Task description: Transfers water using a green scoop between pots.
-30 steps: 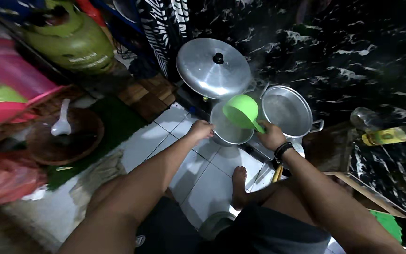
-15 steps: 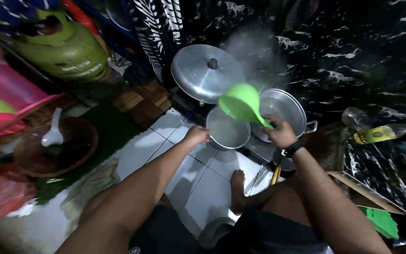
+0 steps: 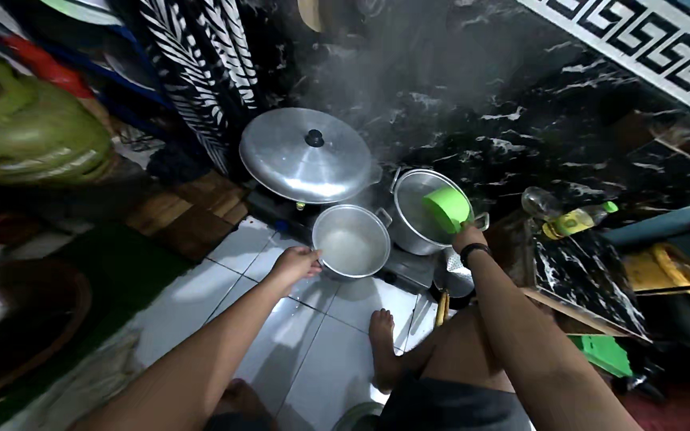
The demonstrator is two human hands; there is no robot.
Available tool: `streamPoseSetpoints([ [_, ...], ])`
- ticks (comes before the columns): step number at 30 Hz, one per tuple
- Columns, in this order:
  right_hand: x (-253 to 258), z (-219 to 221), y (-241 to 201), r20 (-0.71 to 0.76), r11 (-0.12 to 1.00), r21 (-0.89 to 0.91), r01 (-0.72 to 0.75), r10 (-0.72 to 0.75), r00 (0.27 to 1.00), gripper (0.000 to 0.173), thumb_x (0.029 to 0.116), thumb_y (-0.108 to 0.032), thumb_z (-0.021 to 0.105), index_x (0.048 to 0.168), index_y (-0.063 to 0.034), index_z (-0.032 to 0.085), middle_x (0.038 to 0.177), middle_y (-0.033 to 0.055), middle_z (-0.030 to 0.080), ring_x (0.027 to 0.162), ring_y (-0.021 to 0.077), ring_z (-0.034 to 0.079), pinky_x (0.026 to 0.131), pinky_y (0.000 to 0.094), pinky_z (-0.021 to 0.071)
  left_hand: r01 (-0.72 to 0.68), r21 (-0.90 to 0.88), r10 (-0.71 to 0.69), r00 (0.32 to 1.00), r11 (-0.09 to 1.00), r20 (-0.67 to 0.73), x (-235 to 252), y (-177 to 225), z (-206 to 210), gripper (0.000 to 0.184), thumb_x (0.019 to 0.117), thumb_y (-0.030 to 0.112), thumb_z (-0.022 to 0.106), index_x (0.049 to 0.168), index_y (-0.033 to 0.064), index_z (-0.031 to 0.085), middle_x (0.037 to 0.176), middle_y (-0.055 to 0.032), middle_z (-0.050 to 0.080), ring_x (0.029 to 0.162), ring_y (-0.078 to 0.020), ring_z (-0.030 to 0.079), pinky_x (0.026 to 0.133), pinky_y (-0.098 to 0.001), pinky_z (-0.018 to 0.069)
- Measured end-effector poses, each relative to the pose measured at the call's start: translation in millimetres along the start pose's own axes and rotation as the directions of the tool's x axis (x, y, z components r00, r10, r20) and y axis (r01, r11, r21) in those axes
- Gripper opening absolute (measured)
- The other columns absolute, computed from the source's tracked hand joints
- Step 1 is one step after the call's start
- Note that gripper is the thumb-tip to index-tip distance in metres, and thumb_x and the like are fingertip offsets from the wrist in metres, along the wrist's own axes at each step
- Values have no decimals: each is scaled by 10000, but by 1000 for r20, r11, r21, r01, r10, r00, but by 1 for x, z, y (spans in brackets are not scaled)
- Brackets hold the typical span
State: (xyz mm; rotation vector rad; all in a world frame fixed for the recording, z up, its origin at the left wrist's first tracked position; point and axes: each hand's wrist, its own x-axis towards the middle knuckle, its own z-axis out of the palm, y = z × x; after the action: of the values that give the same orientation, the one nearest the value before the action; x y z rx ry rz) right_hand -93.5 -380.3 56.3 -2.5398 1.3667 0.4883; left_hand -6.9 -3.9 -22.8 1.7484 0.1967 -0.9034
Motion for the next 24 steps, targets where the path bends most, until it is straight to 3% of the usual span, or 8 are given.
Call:
streamPoseSetpoints([
  [5,6,6,-5,96,998,59,27,-33,995,452,1000,-250,617,1380,-6,592,1416,253,573,1335,390,547,1111,575,429,4,-14,-4,1000,1000,-7,-3,0,0,399,1061,291,569,1302,-27,555,1031,-145,690,861,-171,701,810,-330,582],
  [8,14,8,2,157,968,249,-20,-20,987,401,1057,-270,520,1320,17,616,1312,231,627,1153,336,648,995,511,517,3,-16,-3,1000,1000,-4,-9,3,1,397,1066,281,560,1306,-35,549,1042,-153,686,871,-175,698,815,-333,578],
  [10,14,4,7,182,883,459,-96,12,983,363,1072,-250,500,1279,24,617,1142,180,665,933,256,668,847,435,555,-4,-23,4,1000,1000,6,-10,4,1,393,1070,274,551,1306,-40,547,1051,-156,684,880,-179,698,821,-336,577],
  [12,11,3,11,238,676,706,-210,52,970,305,1076,-227,479,1258,-1,575,939,111,647,697,171,627,637,325,554,-1,-31,1,1000,1000,9,-10,3,0,398,1069,281,555,1311,-34,543,1062,-153,683,890,-178,698,827,-335,578],
  [14,8,3,15,290,471,837,-277,48,956,267,1062,-210,496,1245,-22,546,876,98,621,626,153,604,569,290,545,2,-26,-2,1000,1000,14,-8,2,-2,412,1068,291,555,1321,-33,541,1075,-156,685,905,-181,702,833,-334,580],
  [16,4,0,20,295,351,889,-293,49,954,290,1042,-204,537,1272,-28,533,906,104,616,645,150,608,578,277,541,4,-16,-3,1000,1000,23,-5,2,-1,414,1070,290,550,1324,-37,539,1078,-157,686,908,-176,701,837,-327,577],
  [20,5,3,25,300,252,921,-297,29,953,250,1033,-233,534,1200,-50,565,844,84,627,596,131,603,518,252,521,14,-19,-14,1000,1000,28,-4,-2,-2,398,1070,286,551,1316,-27,545,1085,-157,688,915,-179,706,840,-333,580],
  [24,4,-10,30,247,281,929,-242,18,969,280,1084,-294,474,1149,-46,586,768,69,617,523,115,552,452,240,468,3,-44,-2,1000,999,27,-8,7,-1,410,1069,281,551,1335,-30,536,1087,-156,685,912,-182,698,839,-337,574],
])
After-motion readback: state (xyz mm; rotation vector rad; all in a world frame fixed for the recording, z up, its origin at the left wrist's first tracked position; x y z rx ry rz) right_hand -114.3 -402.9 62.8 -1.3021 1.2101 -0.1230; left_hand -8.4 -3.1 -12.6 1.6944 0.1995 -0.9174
